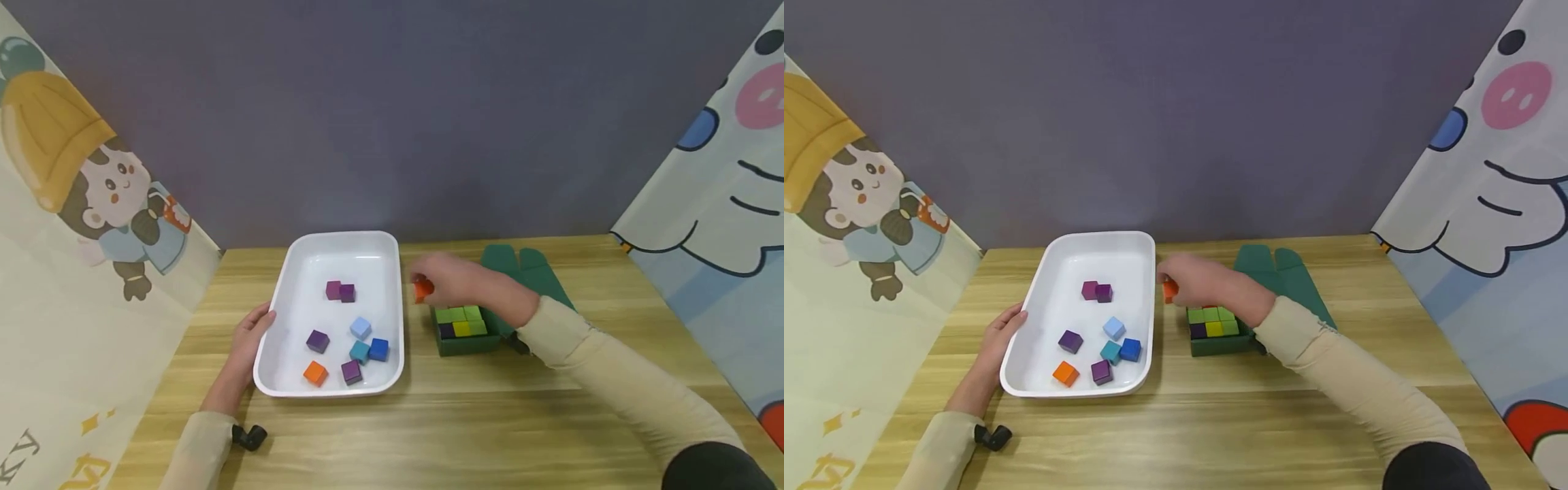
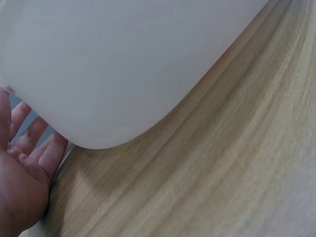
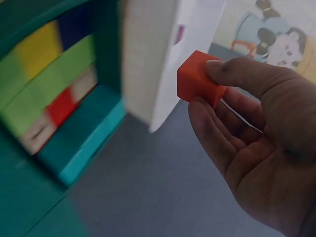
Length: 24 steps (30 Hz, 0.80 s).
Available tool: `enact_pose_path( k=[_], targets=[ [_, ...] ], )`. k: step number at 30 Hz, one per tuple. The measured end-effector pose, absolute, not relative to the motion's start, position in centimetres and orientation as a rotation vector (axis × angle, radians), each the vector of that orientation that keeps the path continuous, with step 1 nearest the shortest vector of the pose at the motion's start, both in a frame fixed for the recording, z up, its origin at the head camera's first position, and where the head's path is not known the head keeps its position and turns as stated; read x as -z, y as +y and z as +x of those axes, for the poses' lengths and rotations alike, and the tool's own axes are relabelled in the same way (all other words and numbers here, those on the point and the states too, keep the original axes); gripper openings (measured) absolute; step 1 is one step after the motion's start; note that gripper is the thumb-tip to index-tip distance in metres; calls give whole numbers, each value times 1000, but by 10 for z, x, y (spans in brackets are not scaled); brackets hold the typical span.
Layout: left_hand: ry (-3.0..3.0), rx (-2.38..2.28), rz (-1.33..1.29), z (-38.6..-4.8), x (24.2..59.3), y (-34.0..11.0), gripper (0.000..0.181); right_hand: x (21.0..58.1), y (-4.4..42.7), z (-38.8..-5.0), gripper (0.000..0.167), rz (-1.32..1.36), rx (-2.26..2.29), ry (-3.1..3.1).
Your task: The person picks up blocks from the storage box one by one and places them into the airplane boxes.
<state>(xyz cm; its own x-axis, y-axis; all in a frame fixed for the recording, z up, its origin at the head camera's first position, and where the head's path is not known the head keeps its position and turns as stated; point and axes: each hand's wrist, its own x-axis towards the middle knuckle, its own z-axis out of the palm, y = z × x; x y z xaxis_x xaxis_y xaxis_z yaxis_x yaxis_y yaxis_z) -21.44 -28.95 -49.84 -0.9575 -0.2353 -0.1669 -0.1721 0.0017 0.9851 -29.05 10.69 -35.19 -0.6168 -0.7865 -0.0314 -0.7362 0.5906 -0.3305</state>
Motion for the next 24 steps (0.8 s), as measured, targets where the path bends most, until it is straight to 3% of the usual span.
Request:
enact_pose_path(
  k=[9, 24],
  targets=[
    [-2193, 2152, 454, -214, 499, -291, 55, 377, 149, -305, 23, -1206, 442, 2655],
    [-2135, 2197, 402, -211, 499, -291, 54, 408, 140, -319, 19, -1266, 367, 2682]
  ],
)
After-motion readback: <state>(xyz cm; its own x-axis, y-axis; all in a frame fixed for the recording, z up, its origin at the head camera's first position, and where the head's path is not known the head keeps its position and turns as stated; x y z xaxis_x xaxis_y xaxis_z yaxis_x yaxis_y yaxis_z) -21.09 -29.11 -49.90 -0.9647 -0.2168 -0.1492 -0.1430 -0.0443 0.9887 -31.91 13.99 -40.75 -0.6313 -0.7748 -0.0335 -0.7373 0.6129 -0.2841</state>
